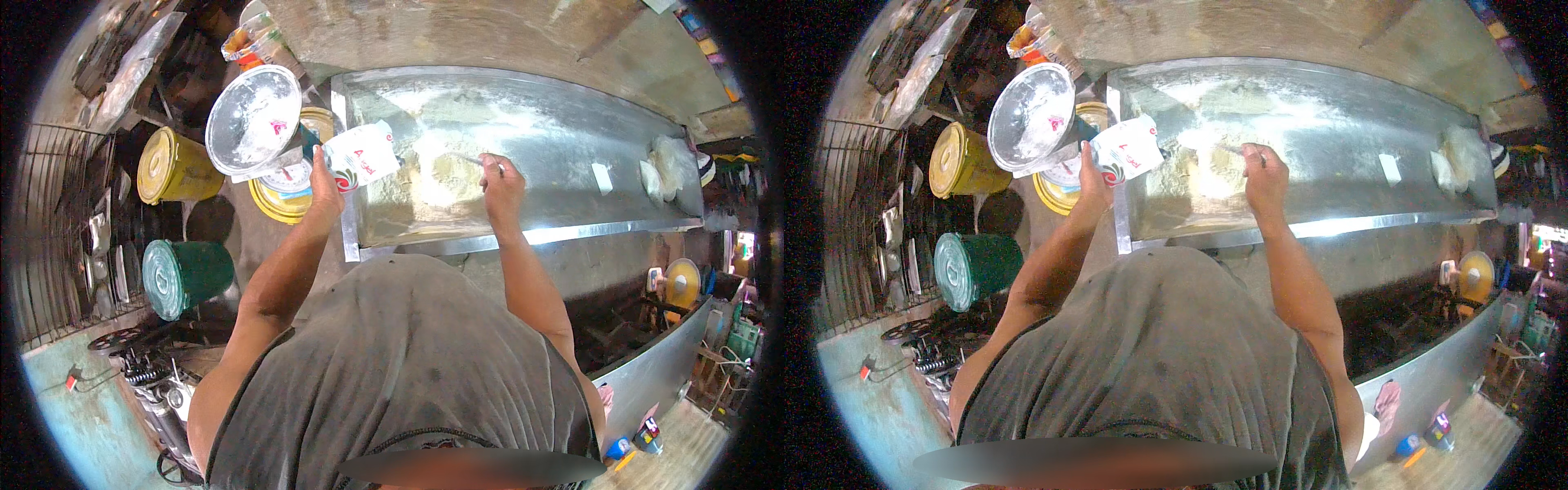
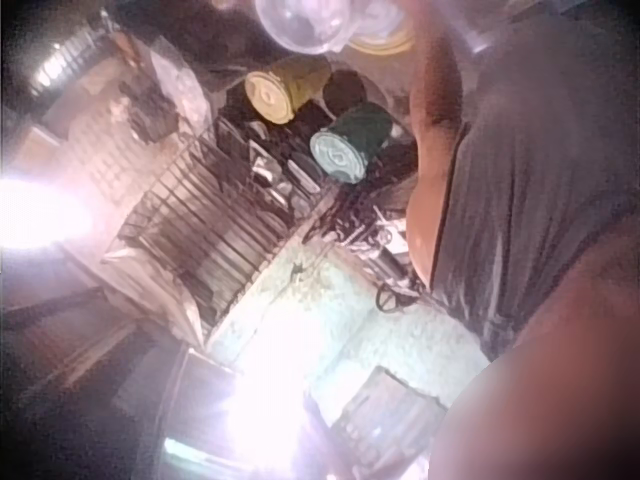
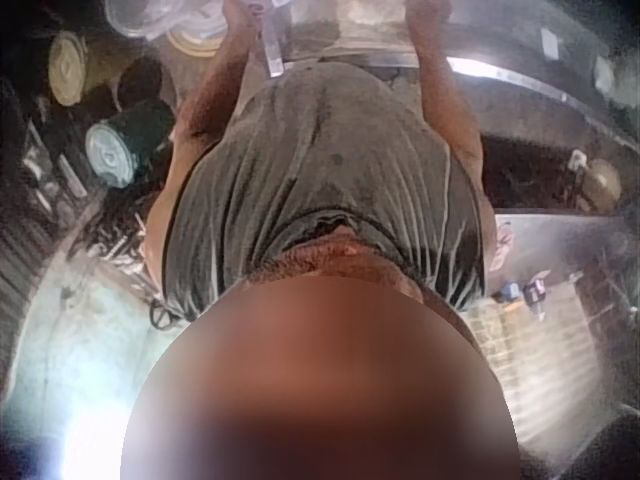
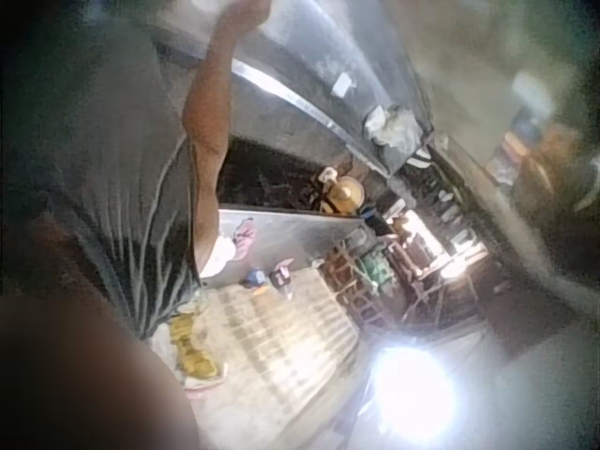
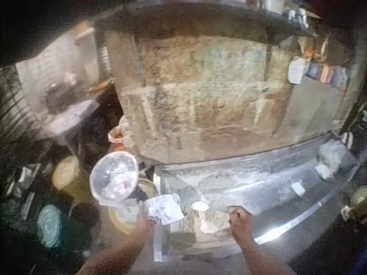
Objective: The person wipes a metal table with a cloth, then scoops white powder from a bucket into a bowl on a scale. They pour the powder onto the table and spread it with a small tool.
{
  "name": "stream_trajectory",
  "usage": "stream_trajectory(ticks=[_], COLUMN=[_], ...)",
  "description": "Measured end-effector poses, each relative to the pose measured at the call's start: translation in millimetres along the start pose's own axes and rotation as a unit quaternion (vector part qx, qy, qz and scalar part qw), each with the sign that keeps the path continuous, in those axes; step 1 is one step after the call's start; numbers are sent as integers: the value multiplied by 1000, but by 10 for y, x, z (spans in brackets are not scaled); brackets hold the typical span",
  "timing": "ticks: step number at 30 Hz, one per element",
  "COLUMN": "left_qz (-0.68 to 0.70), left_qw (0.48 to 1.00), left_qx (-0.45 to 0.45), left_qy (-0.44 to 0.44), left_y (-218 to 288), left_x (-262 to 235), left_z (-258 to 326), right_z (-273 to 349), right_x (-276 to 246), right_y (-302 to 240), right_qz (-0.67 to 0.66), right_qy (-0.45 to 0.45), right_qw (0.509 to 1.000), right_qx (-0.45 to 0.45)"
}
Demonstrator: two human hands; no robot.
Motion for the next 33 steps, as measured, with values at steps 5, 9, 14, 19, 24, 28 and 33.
stream_trajectory(ticks=[5,9,14,19,24,28,33], left_qz=[-30,-40,-31,-53,-80,-92,-109], left_qw=[998,997,994,985,986,988,990], left_qx=[-57,-63,-88,-135,-89,-50,-39], left_qy=[-7,-14,-59,-93,-115,-111,-79], left_y=[-203,-249,-196,-279,-250,-225,-257], left_x=[179,344,589,1011,1136,1011,972], left_z=[64,180,333,611,574,445,507], right_z=[247,283,286,364,245,248,375], right_x=[148,96,49,331,464,571,593], right_y=[11,-83,-125,-244,-146,246,468], right_qz=[-26,-47,-51,33,41,-62,-252], right_qy=[-69,-48,-66,-29,-67,-157,-156], right_qw=[997,998,995,972,983,984,917], right_qx=[29,0,-45,-232,-166,59,267])
Point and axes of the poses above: each hand's wrist, its own z-axis away from the middle knuckle, its own x-axis out of the palm, y = z × x, the point moved 7 cm from there along -z, towards the middle knuckle, and after that the axes turned 6 degrees about z, right-handed, at the moved point
